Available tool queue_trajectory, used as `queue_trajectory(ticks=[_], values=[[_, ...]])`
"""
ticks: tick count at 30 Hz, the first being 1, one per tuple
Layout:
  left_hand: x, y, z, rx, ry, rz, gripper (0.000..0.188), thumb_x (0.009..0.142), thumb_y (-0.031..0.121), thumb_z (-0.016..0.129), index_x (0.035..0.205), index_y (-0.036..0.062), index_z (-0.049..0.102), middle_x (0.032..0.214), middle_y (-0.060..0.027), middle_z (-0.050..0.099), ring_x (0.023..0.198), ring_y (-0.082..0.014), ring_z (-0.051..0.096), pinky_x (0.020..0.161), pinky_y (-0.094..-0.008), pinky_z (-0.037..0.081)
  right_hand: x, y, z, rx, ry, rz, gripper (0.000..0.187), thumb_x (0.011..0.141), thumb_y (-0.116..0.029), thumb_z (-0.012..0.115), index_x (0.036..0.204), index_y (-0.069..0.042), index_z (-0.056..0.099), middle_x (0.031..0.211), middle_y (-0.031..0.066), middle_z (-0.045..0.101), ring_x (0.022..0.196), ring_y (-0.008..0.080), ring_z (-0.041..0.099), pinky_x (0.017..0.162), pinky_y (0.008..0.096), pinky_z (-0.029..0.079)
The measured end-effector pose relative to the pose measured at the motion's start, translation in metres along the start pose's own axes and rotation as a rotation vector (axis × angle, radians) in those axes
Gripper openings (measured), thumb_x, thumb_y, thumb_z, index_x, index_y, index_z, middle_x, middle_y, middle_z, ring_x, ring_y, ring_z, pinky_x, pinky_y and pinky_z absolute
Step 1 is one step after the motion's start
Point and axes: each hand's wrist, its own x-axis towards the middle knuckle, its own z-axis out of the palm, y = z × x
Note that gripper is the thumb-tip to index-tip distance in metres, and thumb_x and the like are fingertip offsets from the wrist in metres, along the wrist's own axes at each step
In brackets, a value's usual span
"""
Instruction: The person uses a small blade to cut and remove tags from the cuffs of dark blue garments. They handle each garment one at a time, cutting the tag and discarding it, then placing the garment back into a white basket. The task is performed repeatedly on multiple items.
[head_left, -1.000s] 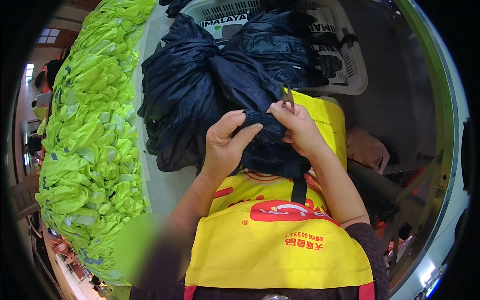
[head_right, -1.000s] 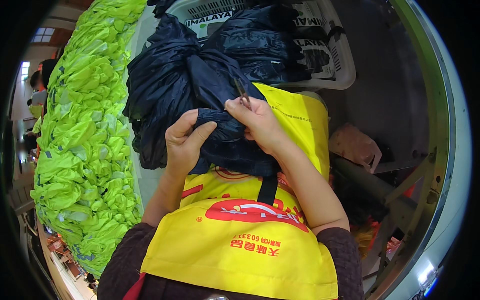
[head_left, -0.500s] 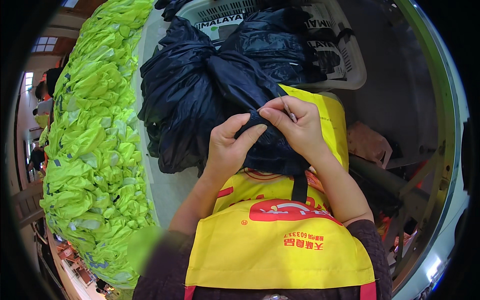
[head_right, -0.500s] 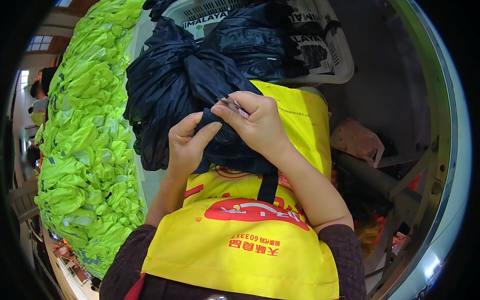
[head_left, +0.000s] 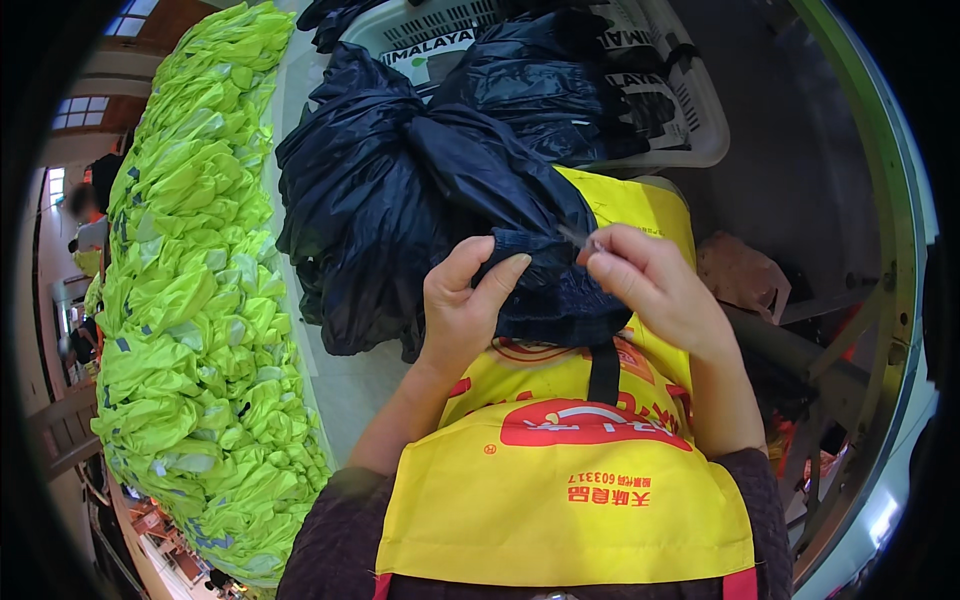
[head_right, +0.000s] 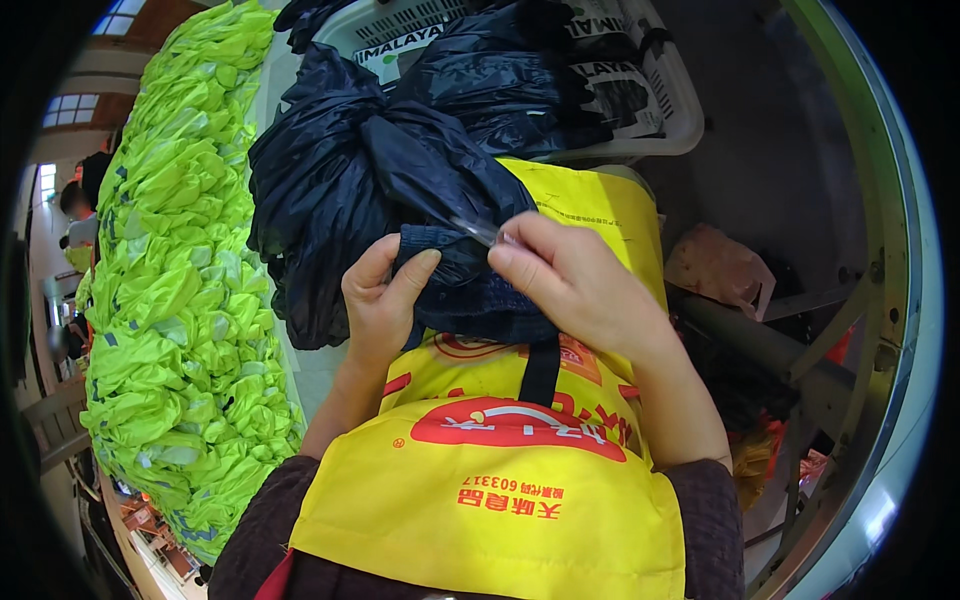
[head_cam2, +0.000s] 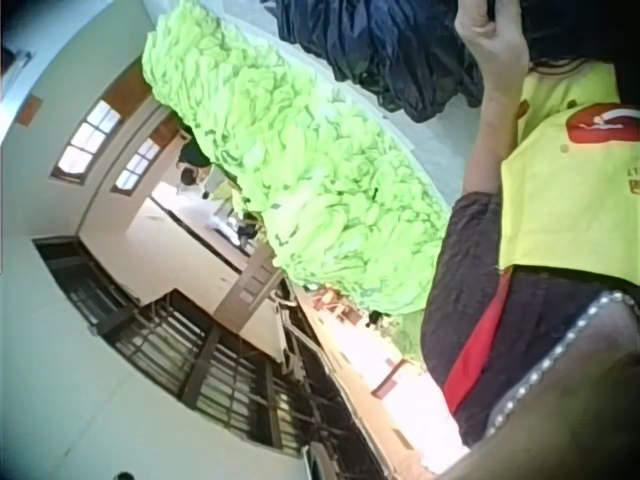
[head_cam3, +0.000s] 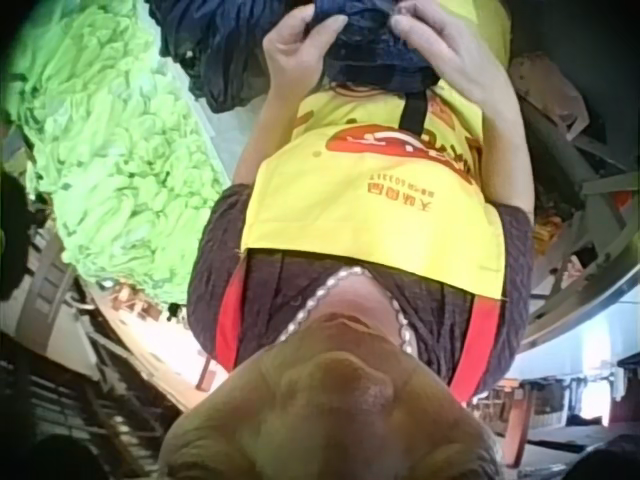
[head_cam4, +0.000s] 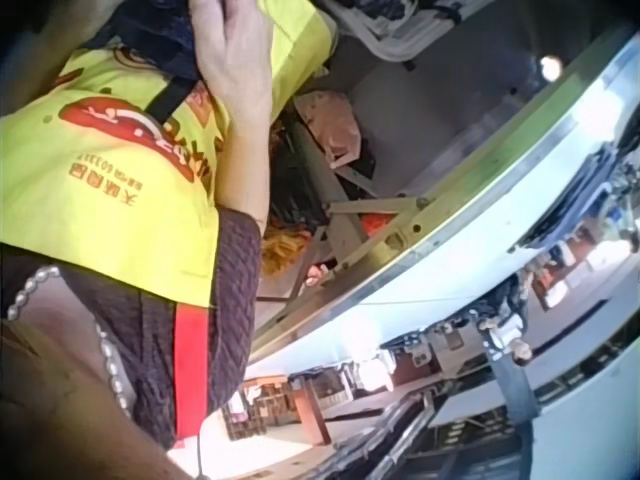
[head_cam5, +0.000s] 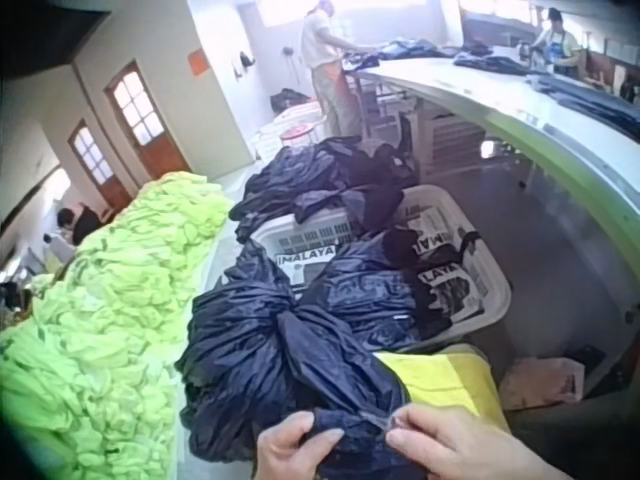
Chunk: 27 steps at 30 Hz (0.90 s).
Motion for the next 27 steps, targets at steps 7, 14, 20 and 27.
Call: queue_trajectory(ticks=[7,14,20,27], values=[[-0.001,-0.007,0.004,0.138,-0.028,0.215,0.013,0.077,-0.006,0.066,0.087,-0.002,0.059,0.08,-0.0042,0.058,0.07,-0.0102,0.053,0.063,-0.0202,0.043,-0.007,-0.011,0.008,-0.159,0.009,0.064,0.029,0.086,-0.028,0.057,0.079,0.0,0.059,0.058,0.008,0.051,0.049,0.0157,0.046,0.048,0.0293,0.036],[-0.001,-0.007,0.003,0.163,-0.046,0.242,0.014,0.076,-0.007,0.065,0.088,-0.0015,0.06,0.08,-0.0055,0.058,0.069,-0.0125,0.054,0.063,-0.0211,0.043,-0.003,0.002,0.006,-0.156,-0.02,-0.028,0.032,0.089,-0.029,0.052,0.086,0.002,0.059,0.063,0.0044,0.053,0.057,0.0131,0.048,0.053,0.0271,0.037],[0.0,-0.007,0.003,0.155,-0.068,0.245,0.015,0.075,-0.007,0.066,0.088,-0.0007,0.06,0.079,-0.0073,0.058,0.069,-0.0152,0.054,0.062,-0.0224,0.043,-0.005,-0.006,0.005,-0.123,-0.079,0.073,0.032,0.087,-0.031,0.053,0.081,0.0,0.06,0.062,0.0133,0.056,0.056,0.0228,0.053,0.054,0.0323,0.04],[0.001,-0.006,0.005,0.202,-0.079,0.32,0.015,0.075,-0.007,0.066,0.087,-0.0001,0.06,0.078,-0.007,0.057,0.067,-0.0159,0.054,0.06,-0.0231,0.043,-0.004,-0.011,0.007,-0.174,-0.103,0.048,0.034,0.085,-0.033,0.056,0.08,0.0,0.059,0.058,0.0131,0.053,0.053,0.0221,0.053,0.052,0.032,0.039]])
